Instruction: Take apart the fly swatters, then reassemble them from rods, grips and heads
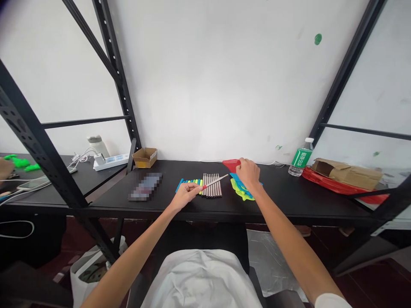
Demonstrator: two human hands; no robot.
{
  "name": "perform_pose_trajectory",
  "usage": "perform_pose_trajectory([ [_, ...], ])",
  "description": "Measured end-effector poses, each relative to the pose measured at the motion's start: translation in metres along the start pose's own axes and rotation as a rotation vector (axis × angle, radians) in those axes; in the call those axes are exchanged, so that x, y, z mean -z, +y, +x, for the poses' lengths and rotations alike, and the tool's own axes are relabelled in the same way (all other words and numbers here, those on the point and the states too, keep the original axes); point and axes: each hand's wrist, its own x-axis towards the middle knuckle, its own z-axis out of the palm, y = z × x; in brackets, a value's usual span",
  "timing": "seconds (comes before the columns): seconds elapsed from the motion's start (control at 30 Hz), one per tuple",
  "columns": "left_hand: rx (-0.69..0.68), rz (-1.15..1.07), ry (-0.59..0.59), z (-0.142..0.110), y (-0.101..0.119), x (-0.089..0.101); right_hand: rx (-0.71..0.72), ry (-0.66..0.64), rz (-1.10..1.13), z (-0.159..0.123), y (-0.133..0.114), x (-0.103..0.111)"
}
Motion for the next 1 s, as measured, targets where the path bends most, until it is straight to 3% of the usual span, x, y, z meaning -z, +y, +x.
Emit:
perform_pose_trajectory([
  [0.07, 0.002, -0.025, -0.005, 0.0, 0.0, 0.0, -0.091, 0.099, 0.21, -0.003, 0.006, 0.006],
  [0.17, 0.01, -0.044, -0.008, 0.0, 0.001, -0.001, -0.283, 0.143, 0.757, -0.014, 0.01, 0.008],
  [0.3, 0.035, -0.02, 0.008, 0.0, 0.002, 0.0, -0.594, 0.061, 1.489, -0.033, 0.003, 0.004],
  [0.47, 0.031, -0.01, 0.011, 0.001, 0.0, 0.001, -0.822, -0.093, 1.916, -0.048, -0.007, 0.003],
  [0.6, 0.031, -0.009, 0.011, 0.001, 0.001, 0.0, -0.922, -0.155, 2.029, -0.052, -0.009, 0.001],
  [0.73, 0.038, -0.028, 0.01, 0.0, 0.004, -0.001, -0.917, -0.142, 1.997, -0.053, -0.011, -0.001],
  [1.0, 0.036, -0.041, 0.016, 0.001, 0.001, 0.0, -0.652, -0.077, 1.718, -0.053, -0.002, 0.002],
])
